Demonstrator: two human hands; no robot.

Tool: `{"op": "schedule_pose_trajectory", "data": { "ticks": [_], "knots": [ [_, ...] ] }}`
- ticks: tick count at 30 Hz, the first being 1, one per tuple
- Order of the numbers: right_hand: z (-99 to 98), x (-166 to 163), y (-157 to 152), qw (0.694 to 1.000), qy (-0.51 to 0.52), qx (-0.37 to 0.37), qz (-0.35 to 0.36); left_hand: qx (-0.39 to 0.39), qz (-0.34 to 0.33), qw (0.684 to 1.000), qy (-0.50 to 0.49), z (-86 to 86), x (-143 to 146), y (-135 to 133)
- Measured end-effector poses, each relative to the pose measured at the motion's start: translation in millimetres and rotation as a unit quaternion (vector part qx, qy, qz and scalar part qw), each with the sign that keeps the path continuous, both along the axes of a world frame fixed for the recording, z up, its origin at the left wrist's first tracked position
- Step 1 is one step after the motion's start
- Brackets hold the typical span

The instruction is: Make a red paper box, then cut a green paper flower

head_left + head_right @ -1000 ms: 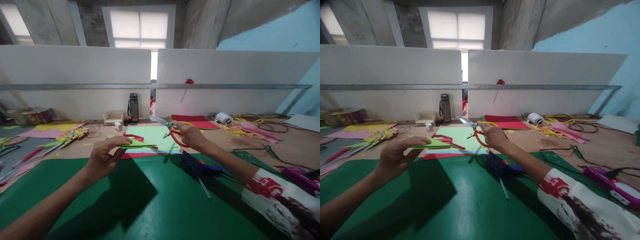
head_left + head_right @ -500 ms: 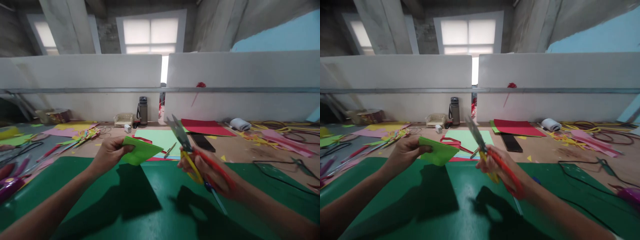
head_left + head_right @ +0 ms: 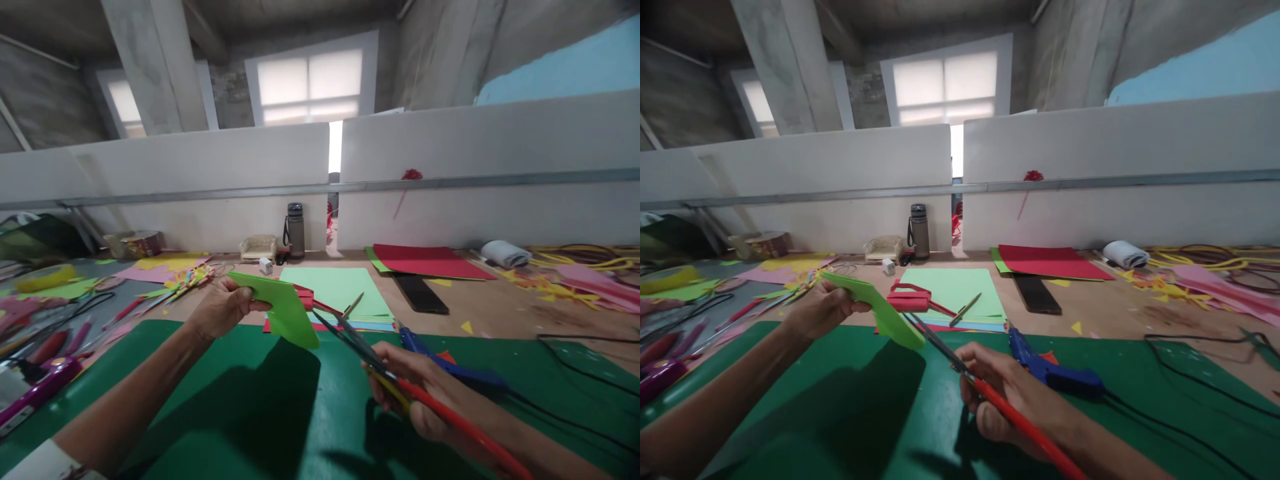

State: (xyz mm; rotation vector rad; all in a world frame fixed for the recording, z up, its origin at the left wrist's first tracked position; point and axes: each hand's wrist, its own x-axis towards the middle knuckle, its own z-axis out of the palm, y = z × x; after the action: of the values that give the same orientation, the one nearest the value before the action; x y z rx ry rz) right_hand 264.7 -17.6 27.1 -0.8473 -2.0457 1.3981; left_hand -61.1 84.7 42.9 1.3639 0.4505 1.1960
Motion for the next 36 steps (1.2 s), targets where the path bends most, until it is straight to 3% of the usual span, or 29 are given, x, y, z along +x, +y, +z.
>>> {"op": "schedule_pose_trajectory", "data": {
  "ticks": [4,12,17,21,24,29,32,36],
  "knots": [
    [0.5,-2.5,-0.5,1.0,-0.009,-0.025,0.013,0.021,-0.022,1.0,0.008,5.4,-1.9,-4.1],
    [-3.0,-1.6,-4.1,0.995,-0.07,0.058,-0.035,0.13,-0.002,0.99,0.06,11.9,-3.3,-11.1],
    [-9.7,-0.4,-5.5,0.989,-0.093,0.091,-0.067,0.225,0.033,0.969,0.099,12.0,-6.1,-16.4],
    [-4.0,0.5,-10.9,0.975,-0.156,0.104,-0.117,0.301,0.027,0.943,0.138,15.8,-7.8,-22.1],
    [2.1,0.9,-13.0,0.949,-0.19,0.199,-0.152,0.324,0.02,0.934,0.147,16.8,-9.1,-24.1],
    [-4.5,8.9,-6.3,0.871,-0.196,0.421,-0.159,0.335,0.009,0.927,0.169,16.5,-12.9,-23.3],
    [-11.4,14.1,-1.6,0.842,-0.214,0.469,-0.159,0.353,0.008,0.916,0.193,17.0,-14.6,-22.1],
    [-12.0,14.1,1.5,0.841,-0.238,0.465,-0.142,0.351,-0.006,0.915,0.198,17.4,-12.6,-23.8]
  ]
}}
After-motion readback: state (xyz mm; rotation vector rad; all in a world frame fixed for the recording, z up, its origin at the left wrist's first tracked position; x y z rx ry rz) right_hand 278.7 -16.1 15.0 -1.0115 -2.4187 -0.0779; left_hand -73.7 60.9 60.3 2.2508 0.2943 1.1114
